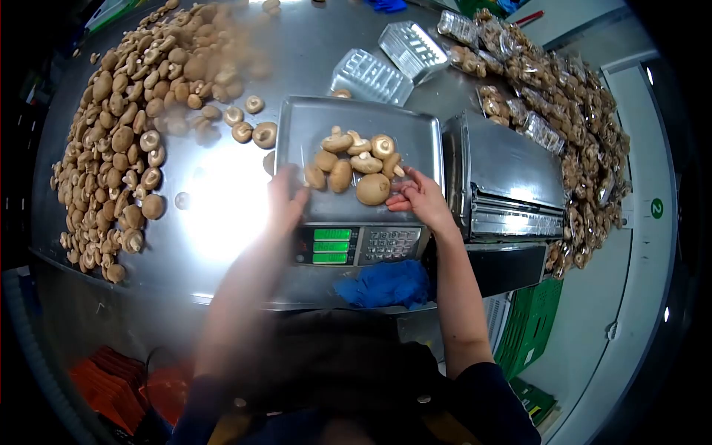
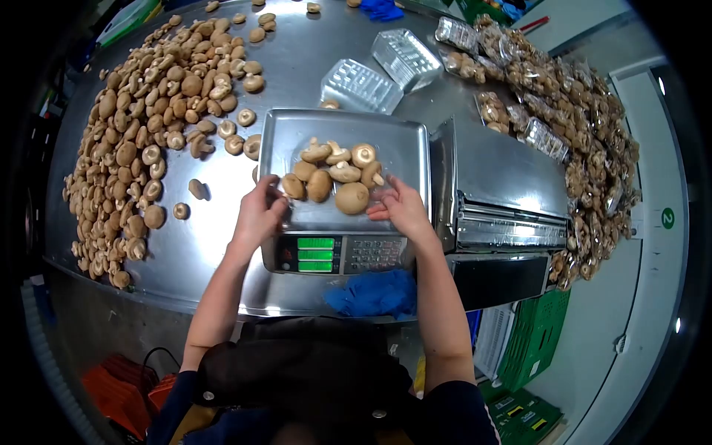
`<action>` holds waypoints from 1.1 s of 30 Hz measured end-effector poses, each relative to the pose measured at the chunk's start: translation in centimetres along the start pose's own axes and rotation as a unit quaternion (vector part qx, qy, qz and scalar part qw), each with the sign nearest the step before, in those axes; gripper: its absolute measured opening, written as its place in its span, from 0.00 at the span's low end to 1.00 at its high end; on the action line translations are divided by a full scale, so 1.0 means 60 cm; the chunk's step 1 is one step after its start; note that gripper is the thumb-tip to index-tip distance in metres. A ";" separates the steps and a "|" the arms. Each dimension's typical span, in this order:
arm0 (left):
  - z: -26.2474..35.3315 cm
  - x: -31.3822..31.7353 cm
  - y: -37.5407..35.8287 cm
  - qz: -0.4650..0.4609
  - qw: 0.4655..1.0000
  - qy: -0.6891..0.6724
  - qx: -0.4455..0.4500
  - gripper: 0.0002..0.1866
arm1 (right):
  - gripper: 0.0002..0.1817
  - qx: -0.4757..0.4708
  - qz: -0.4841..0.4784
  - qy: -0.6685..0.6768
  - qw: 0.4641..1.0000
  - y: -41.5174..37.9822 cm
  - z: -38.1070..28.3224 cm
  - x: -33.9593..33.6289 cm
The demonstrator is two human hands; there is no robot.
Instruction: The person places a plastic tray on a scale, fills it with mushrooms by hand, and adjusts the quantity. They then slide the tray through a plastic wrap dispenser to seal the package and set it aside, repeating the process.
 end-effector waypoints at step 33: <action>0.151 0.002 0.040 0.051 0.950 0.106 0.290 0.34 | 0.63 -0.349 -0.094 -0.444 0.820 0.036 -0.150 0.110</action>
Point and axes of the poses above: each hand's wrist, its own y-axis towards the middle knuckle, its own x-axis out of the palm, z = x × y, the point moved 8 cm from there along y, towards the middle knuckle, and after that the axes turned 11 degrees about -x, right-handed, at the moved point
